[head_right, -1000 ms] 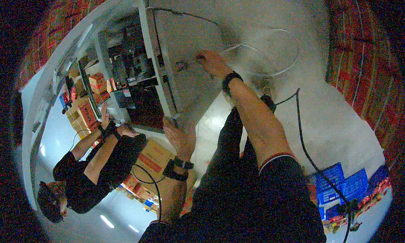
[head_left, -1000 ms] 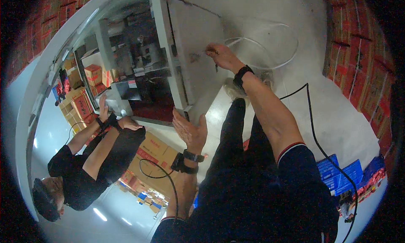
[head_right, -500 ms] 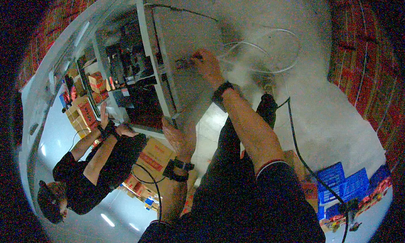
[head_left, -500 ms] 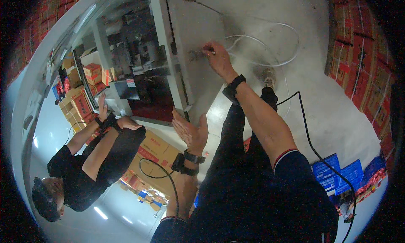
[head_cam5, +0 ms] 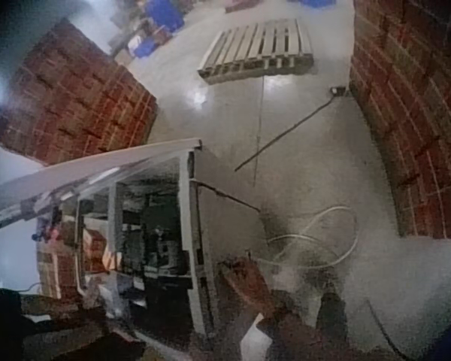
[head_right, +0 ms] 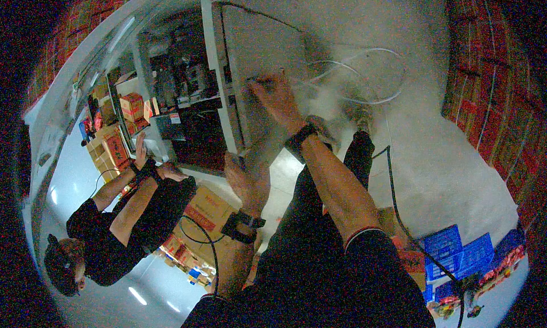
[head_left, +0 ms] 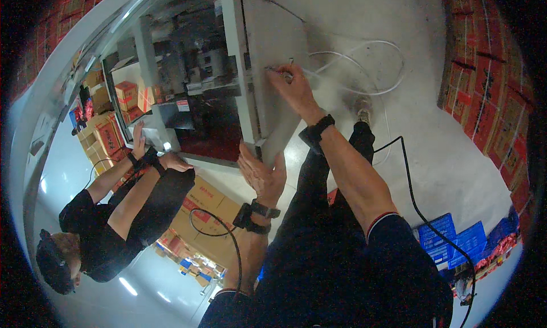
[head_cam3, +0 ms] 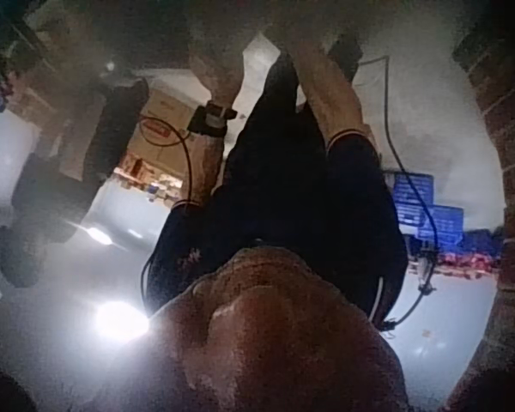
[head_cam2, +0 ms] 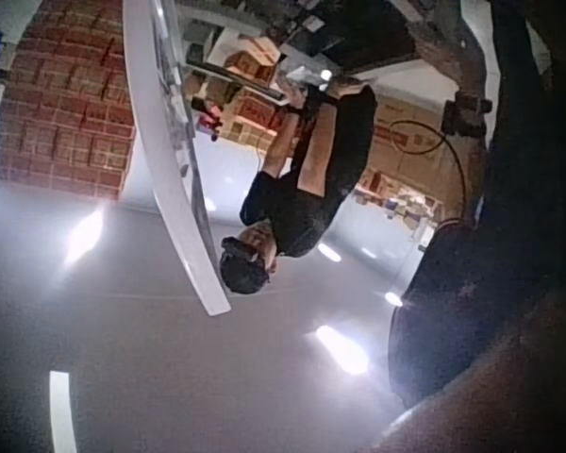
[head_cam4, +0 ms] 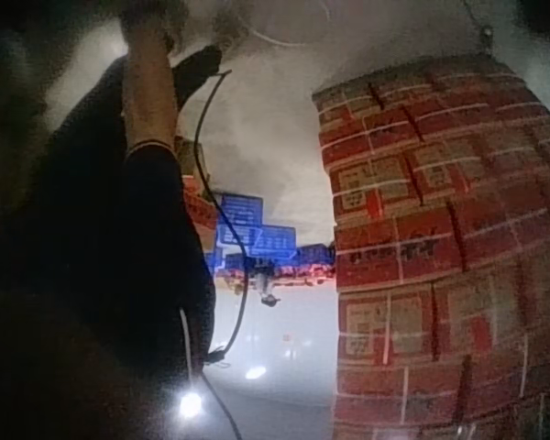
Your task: The recorder is performing maintenance or repair on an industrial strapping machine, assisted by another person.
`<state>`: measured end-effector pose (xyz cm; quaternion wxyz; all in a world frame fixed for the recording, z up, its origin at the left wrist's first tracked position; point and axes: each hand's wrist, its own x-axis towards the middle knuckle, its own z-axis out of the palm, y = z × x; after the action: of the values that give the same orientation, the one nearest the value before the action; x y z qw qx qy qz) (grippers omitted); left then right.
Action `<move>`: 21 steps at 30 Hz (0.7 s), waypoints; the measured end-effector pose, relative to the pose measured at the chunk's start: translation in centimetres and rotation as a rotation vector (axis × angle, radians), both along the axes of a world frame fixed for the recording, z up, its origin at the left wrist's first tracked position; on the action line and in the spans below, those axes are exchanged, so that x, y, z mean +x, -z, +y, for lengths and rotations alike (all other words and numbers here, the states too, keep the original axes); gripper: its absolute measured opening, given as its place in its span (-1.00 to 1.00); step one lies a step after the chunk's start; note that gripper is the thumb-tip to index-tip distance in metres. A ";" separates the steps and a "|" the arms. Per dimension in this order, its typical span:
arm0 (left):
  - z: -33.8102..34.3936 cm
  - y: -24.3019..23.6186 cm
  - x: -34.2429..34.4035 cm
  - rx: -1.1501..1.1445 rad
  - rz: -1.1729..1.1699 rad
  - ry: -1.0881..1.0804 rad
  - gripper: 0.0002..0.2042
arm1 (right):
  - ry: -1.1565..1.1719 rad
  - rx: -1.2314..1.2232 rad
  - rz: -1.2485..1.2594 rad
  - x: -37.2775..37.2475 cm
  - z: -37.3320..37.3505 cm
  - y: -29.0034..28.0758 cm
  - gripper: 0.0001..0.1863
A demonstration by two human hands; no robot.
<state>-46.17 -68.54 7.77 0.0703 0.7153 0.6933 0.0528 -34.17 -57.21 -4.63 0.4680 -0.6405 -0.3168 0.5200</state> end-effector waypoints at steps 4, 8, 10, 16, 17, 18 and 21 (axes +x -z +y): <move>0.3 -0.2 0.1 0.018 -0.018 0.037 -0.22 | 0.025 0.016 0.059 -0.4 0.3 0.9 -0.63; 0.8 -1.1 0.8 -0.043 -0.037 -0.005 -0.23 | 0.019 0.114 0.009 -0.3 -0.1 3.6 -0.70; 1.4 -2.4 1.7 -0.099 -0.062 -0.053 -0.23 | 0.021 0.124 0.016 -0.3 -0.2 3.6 -0.73; 0.4 -0.6 0.5 0.004 0.008 0.025 -0.24 | -0.102 0.065 0.059 2.7 0.3 1.4 -0.76; 0.4 -0.6 0.4 0.005 0.000 0.026 -0.24 | -0.137 0.054 0.049 3.0 0.3 1.6 -0.76; 0.5 -0.7 0.6 0.006 -0.010 0.030 -0.24 | -0.185 0.056 0.062 3.4 0.5 2.4 -0.77; 1.1 -1.9 1.6 -0.034 -0.058 -0.003 -0.23 | -0.292 0.023 0.128 4.3 1.3 4.1 -0.79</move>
<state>-44.54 -67.39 9.72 0.1025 0.7110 0.6930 0.0617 -29.91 -55.95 -8.73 0.4139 -0.5477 -0.3821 0.6187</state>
